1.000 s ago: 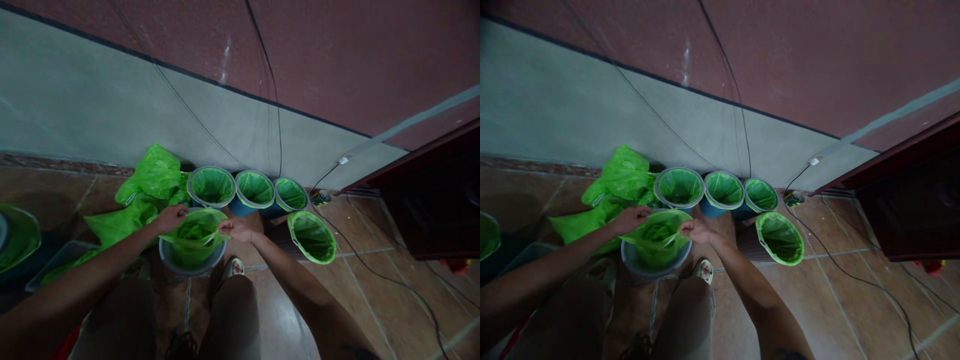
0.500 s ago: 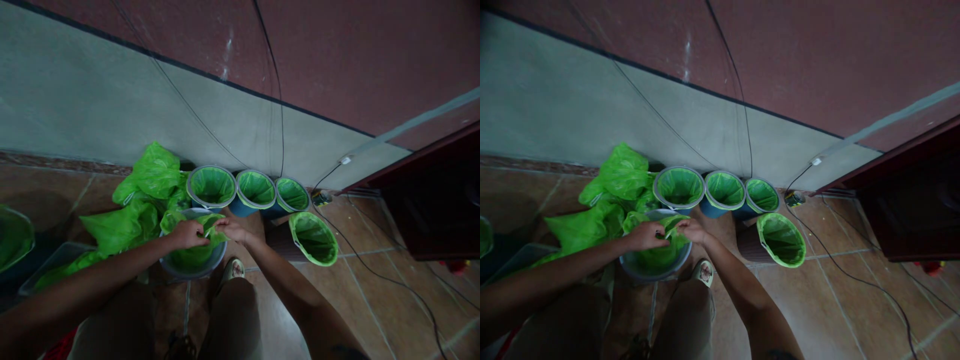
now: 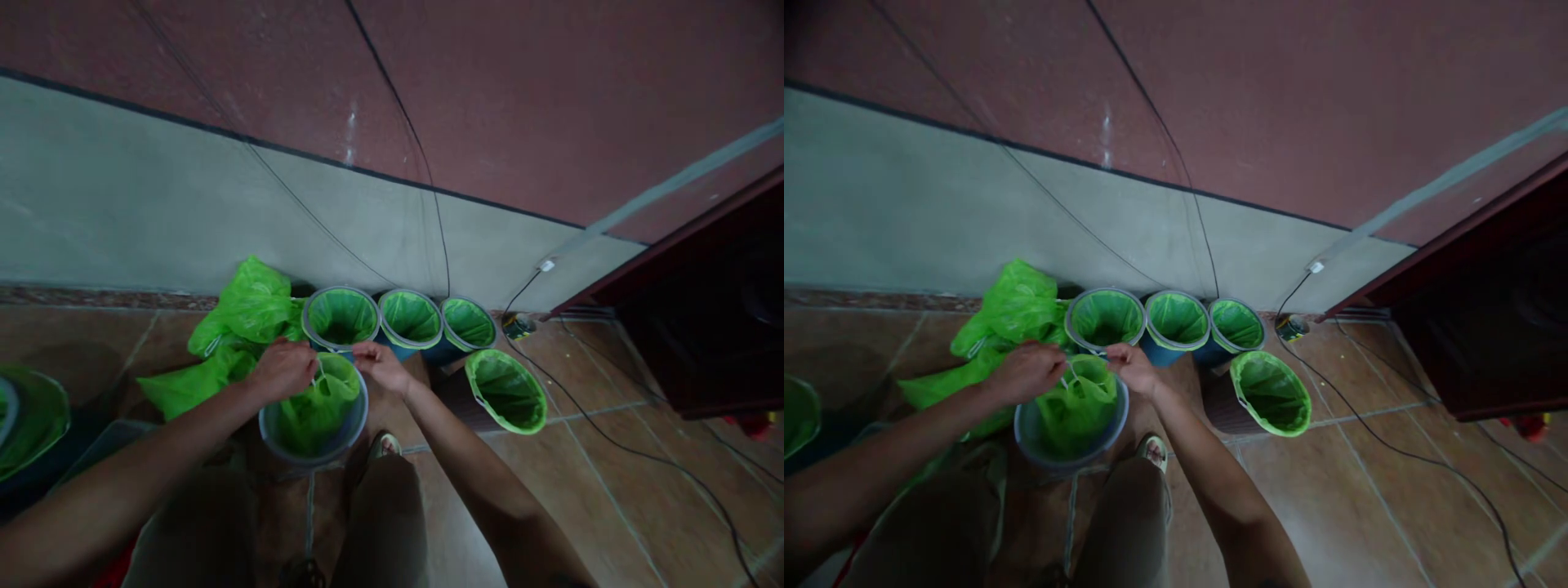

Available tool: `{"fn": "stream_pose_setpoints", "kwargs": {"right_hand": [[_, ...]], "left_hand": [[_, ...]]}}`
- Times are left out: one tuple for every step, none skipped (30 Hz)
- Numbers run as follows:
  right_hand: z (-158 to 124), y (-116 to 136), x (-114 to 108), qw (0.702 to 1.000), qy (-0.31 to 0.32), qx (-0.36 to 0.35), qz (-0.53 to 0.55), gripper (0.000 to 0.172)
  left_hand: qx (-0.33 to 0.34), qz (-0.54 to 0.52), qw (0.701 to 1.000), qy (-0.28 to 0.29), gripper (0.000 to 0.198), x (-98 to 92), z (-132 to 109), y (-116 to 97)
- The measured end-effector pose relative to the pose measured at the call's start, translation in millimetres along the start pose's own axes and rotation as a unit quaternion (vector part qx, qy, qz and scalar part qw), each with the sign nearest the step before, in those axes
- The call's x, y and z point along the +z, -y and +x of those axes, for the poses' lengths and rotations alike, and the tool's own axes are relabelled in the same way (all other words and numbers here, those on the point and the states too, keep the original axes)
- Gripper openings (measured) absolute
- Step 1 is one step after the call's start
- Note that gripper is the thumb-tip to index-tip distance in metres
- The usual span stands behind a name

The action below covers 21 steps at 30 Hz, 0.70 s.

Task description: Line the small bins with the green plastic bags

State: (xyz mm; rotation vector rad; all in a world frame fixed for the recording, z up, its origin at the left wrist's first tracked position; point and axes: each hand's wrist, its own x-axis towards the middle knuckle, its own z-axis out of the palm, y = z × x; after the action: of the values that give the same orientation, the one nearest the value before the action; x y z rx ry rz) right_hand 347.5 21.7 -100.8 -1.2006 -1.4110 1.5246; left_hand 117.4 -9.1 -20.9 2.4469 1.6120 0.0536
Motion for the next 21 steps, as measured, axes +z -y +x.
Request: {"fn": "stream_pose_setpoints", "kwargs": {"right_hand": [[-3.1, 11.2, 1.6, 1.000, -0.009, -0.016, 0.003, 0.029], [-6.8, 22.7, 4.0, 1.000, -0.011, -0.026, 0.007, 0.030], [-11.0, 34.0, 7.3, 0.999, -0.007, -0.033, 0.008, 0.032], [-15.3, 44.6, 11.4, 0.999, 0.003, -0.043, 0.004, 0.036], [-19.3, 54.3, 16.5, 0.999, 0.013, -0.053, -0.004, 0.043], [-22.7, 62.4, 22.7, 0.998, 0.020, -0.063, -0.014, 0.052], [-25.4, 68.7, 30.1, 0.997, 0.023, -0.072, -0.030, 0.060], [-27.1, 72.9, 38.5, 0.995, 0.021, -0.079, -0.054, 0.066], [-28.0, 74.8, 47.7, 0.993, 0.015, -0.083, -0.086, 0.069], [-28.0, 74.6, 57.3, 0.989, 0.002, -0.085, -0.123, 0.068], [-27.4, 72.3, 66.8, 0.983, -0.020, -0.083, -0.161, 0.063], [-26.5, 68.4, 75.6, 0.976, -0.050, -0.082, -0.195, 0.055], [-25.4, 63.5, 83.2, 0.969, -0.083, -0.075, -0.219, 0.044], [-24.3, 58.1, 89.0, 0.964, -0.110, -0.068, -0.233, 0.032], [-23.5, 52.8, 92.9, 0.960, -0.132, -0.060, -0.240, 0.020], [-23.0, 47.9, 94.7, 0.958, -0.146, -0.053, -0.241, 0.011], [-22.9, 43.5, 94.8, 0.957, -0.152, -0.050, -0.241, 0.005], [-23.0, 39.7, 93.4, 0.957, -0.154, -0.048, -0.243, 0.004], [-23.3, 36.2, 91.1, 0.958, -0.149, -0.044, -0.242, 0.008], [-23.5, 32.9, 88.3, 0.961, -0.137, -0.038, -0.236, 0.012], [-23.4, 29.7, 85.3, 0.968, -0.119, -0.032, -0.220, 0.017]], "left_hand": [[-0.009, -0.025, 0.999, -0.025, 0.035, -13.1, -0.3, -1.1], [-0.016, -0.058, 0.997, -0.048, 0.035, -25.7, -0.5, -2.5], [-0.022, -0.098, 0.993, -0.068, 0.034, -37.6, -0.5, -4.5], [-0.028, -0.143, 0.986, -0.086, 0.033, -48.4, -0.3, -7.0], [-0.034, -0.192, 0.975, -0.103, 0.032, -57.7, 0.1, -10.2], [-0.040, -0.242, 0.962, -0.119, 0.031, -65.6, 0.8, -14.1], [-0.044, -0.290, 0.947, -0.132, 0.030, -71.6, 1.8, -18.6], [-0.044, -0.332, 0.931, -0.143, 0.031, -75.9, 3.0, -23.5], [-0.039, -0.367, 0.918, -0.148, 0.031, -78.4, 4.3, -28.4], [-0.031, -0.391, 0.908, -0.150, 0.032, -79.1, 5.5, -33.2], [-0.022, -0.405, 0.902, -0.150, 0.032, -78.2, 6.5, -37.4], [-0.014, -0.410, 0.900, -0.149, 0.032, -76.1, 7.3, -40.8], [-0.008, -0.411, 0.900, -0.147, 0.032, -73.0, 7.6, -43.4], [-0.003, -0.410, 0.901, -0.144, 0.033, -69.3, 7.6, -45.0], [0.002, -0.410, 0.901, -0.141, 0.033, -65.5, 7.1, -45.7], [0.008, -0.413, 0.900, -0.137, 0.033, -61.7, 6.4, -45.6], [0.016, -0.418, 0.899, -0.130, 0.033, -58.1, 5.6, -45.0], [0.022, -0.426, 0.896, -0.123, 0.034, -54.5, 4.9, -43.8], [0.027, -0.436, 0.893, -0.112, 0.035, -50.7, 4.5, -41.9], [0.029, -0.447, 0.888, -0.100, 0.036, -46.4, 4.5, -39.3], [0.024, -0.461, 0.883, -0.089, 0.037, -41.0, 5.1, -35.7]]}}
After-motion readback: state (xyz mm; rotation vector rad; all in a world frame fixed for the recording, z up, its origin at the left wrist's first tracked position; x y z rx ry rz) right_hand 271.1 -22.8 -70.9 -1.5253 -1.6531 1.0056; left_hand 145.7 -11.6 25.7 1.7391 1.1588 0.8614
